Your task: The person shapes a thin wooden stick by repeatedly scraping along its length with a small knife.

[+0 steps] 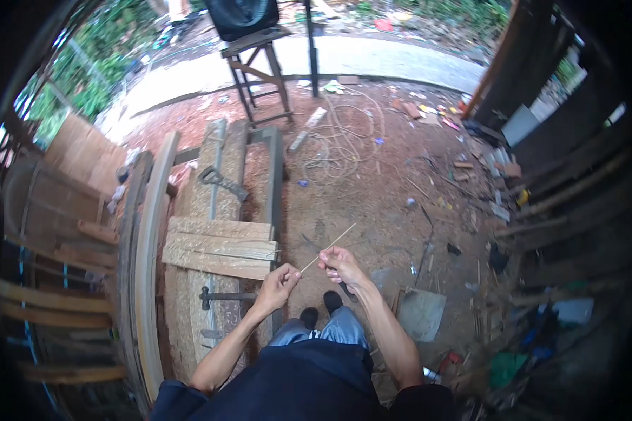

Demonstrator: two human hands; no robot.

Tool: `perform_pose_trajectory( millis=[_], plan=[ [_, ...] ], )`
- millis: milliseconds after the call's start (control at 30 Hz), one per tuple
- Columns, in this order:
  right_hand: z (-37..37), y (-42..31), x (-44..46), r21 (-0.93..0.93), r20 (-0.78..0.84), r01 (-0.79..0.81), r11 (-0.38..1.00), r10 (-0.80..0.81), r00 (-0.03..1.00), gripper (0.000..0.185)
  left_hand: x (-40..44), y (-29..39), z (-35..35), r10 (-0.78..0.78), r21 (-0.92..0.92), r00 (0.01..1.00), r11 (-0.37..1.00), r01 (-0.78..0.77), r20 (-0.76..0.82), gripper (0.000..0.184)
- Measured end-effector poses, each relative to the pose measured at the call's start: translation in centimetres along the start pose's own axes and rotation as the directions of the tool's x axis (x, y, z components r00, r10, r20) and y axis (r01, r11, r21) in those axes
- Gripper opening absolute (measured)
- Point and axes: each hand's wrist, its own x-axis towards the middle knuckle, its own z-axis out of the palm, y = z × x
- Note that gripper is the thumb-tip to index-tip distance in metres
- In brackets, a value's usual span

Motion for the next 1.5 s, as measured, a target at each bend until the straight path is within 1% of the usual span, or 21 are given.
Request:
perform_pose_trajectory(
  millis=[133,200,300,467,533,667,733,867,933,1067,1100,1133,1167,1200,1267,1300,1333,1367,1400,1433,1500],
  plan=[
    [-0.4,1.7,-2.7,0.013,-0.130,0.059,0.998,-0.056,0.990,0.022,-0.4,0.1,0.3,0.046,0.062,0.993,0.997,-0.053,0.113,0.020],
    [-0.5,2.6,-4.3,-0.004,-0.196,0.063,0.998,-0.062,0.979,0.021,-1.0,0.1,0.5,0.003,0.116,0.982,0.993,-0.025,0.189,0.019],
    [-0.6,3.6,-7.2,0.000,-0.328,0.082,0.997,-0.077,0.942,0.019,-1.6,-0.8,1.7,0.056,0.059,0.962,0.995,-0.075,0.269,0.018],
    [-2.1,5.8,-12.3,0.005,-0.456,0.153,0.988,-0.134,0.880,0.017,-2.7,-0.7,4.3,0.124,0.059,0.913,0.985,-0.159,0.389,0.017],
    [-3.1,6.4,-14.7,0.032,-0.521,0.214,0.976,-0.166,0.837,0.017,-2.9,-0.8,5.1,0.095,0.070,0.873,0.987,-0.146,0.479,0.018],
    [-4.9,7.7,-19.6,0.056,-0.614,0.339,0.939,-0.235,0.753,0.017,-3.5,0.6,8.0,0.175,0.077,0.799,0.961,-0.266,0.575,0.021],
    [-5.5,8.3,-21.8,0.086,-0.651,0.357,0.930,-0.219,0.727,0.017,-4.1,2.2,9.4,0.126,0.077,0.755,0.971,-0.227,0.643,0.019],
    [-8.4,9.2,-26.5,0.090,-0.697,0.475,0.875,-0.285,0.658,0.017,-4.3,2.2,13.0,0.200,0.010,0.700,0.959,-0.284,0.686,0.019],
    [-8.7,9.0,-29.4,0.081,-0.728,0.488,0.869,-0.283,0.624,0.016,-5.3,4.5,14.9,0.141,0.097,0.650,0.944,-0.316,0.747,0.020],
    [-12.1,11.5,-35.4,0.019,-0.833,0.531,0.847,-0.280,0.477,0.019,-7.0,5.3,18.8,0.121,0.111,0.597,0.935,-0.338,0.793,0.019],
    [-13.3,12.2,-37.9,-0.005,-0.906,0.589,0.808,-0.252,0.339,0.019,-6.9,4.0,19.2,0.182,0.019,0.600,0.949,-0.313,0.779,0.019],
    [-15.2,13.7,-40.5,-0.034,-0.906,0.682,0.731,-0.310,0.287,0.017,-6.3,2.6,19.6,0.240,-0.072,0.607,0.955,-0.287,0.757,0.019],
    [-15.1,13.9,-42.1,-0.071,-0.902,0.666,0.743,-0.332,0.275,0.018,-5.4,1.3,19.9,0.156,0.027,0.631,0.962,-0.271,0.760,0.018],
    [-14.5,14.0,-43.6,-0.105,-0.898,0.648,0.754,-0.351,0.264,0.018,-5.6,1.7,20.4,0.152,0.031,0.622,0.962,-0.273,0.768,0.018],
    [-12.3,14.3,-43.0,-0.096,-0.845,0.597,0.796,-0.382,0.374,0.021,-6.0,3.1,21.5,0.087,0.047,0.626,0.980,-0.194,0.775,0.018],
    [-10.7,14.2,-42.1,-0.105,-0.824,0.581,0.807,-0.398,0.404,0.025,-6.5,2.9,22.5,0.110,0.007,0.620,0.983,-0.183,0.777,0.019],
    [-9.4,14.2,-40.8,-0.073,-0.828,0.558,0.827,-0.362,0.428,0.029,-7.1,2.7,23.4,0.106,0.008,0.610,0.983,-0.182,0.786,0.019],
    [-8.0,14.0,-39.5,-0.042,-0.804,0.604,0.796,-0.386,0.452,0.034,-7.6,2.8,24.2,0.134,-0.022,0.588,0.981,-0.193,0.797,0.019],
    [-6.8,13.9,-38.5,-0.044,-0.772,0.593,0.804,-0.404,0.490,0.036,-8.0,2.9,24.9,0.164,-0.054,0.566,0.977,-0.206,0.808,0.020],
    [-6.3,14.4,-37.2,-0.013,-0.754,0.596,0.803,-0.399,0.522,0.034,-8.2,3.0,25.3,0.096,-0.010,0.515,0.986,-0.168,0.852,0.019],
    [-5.8,15.3,-35.5,0.005,-0.767,0.629,0.777,-0.401,0.501,0.032,-8.9,3.2,26.0,0.102,-0.017,0.475,0.984,-0.179,0.874,0.019]
  ],
)
